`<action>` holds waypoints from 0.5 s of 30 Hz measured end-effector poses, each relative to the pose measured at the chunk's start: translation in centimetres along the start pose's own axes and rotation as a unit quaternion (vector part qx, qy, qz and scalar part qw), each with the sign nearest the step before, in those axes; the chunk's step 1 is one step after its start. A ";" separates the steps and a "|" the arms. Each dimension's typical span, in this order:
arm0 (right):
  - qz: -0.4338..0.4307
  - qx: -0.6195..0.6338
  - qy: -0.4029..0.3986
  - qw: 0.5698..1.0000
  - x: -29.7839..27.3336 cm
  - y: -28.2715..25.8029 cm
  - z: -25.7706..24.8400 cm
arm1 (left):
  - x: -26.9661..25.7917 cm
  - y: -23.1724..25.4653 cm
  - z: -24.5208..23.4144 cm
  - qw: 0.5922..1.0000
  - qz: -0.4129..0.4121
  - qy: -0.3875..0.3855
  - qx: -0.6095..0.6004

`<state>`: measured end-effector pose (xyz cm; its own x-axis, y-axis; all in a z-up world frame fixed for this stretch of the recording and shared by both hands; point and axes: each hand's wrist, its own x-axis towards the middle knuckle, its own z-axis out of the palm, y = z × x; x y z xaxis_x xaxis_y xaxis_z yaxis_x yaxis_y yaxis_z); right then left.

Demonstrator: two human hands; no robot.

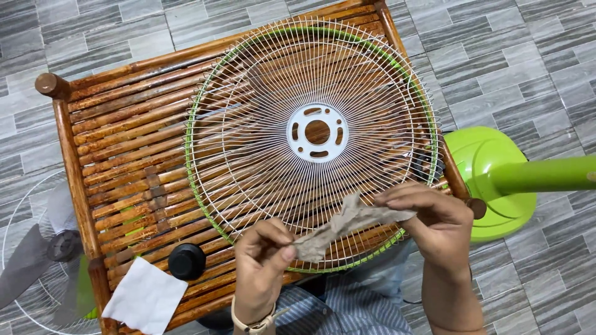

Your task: Cleaning a circular fan grill using a cloth on a low bamboo table.

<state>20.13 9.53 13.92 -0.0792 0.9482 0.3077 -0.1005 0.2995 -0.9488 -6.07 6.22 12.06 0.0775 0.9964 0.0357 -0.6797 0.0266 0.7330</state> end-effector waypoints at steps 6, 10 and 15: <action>0.003 0.064 -0.039 0.997 -1.4 1.9 3.1 | -0.3 -1.4 2.9 0.987 0.025 -0.021 0.156; -0.030 -0.038 -0.115 0.992 -2.3 1.7 4.6 | -0.4 -0.4 4.2 0.948 0.032 0.021 0.317; -0.006 -0.051 -0.183 0.982 -1.0 1.4 2.8 | -0.2 0.4 3.8 0.909 0.092 -0.092 0.395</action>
<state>17.30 8.70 12.49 -0.4312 0.8488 0.3061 -0.0059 0.3366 -0.9416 -3.59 5.68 14.88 0.1852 0.9459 0.2665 0.0372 -0.2777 0.9599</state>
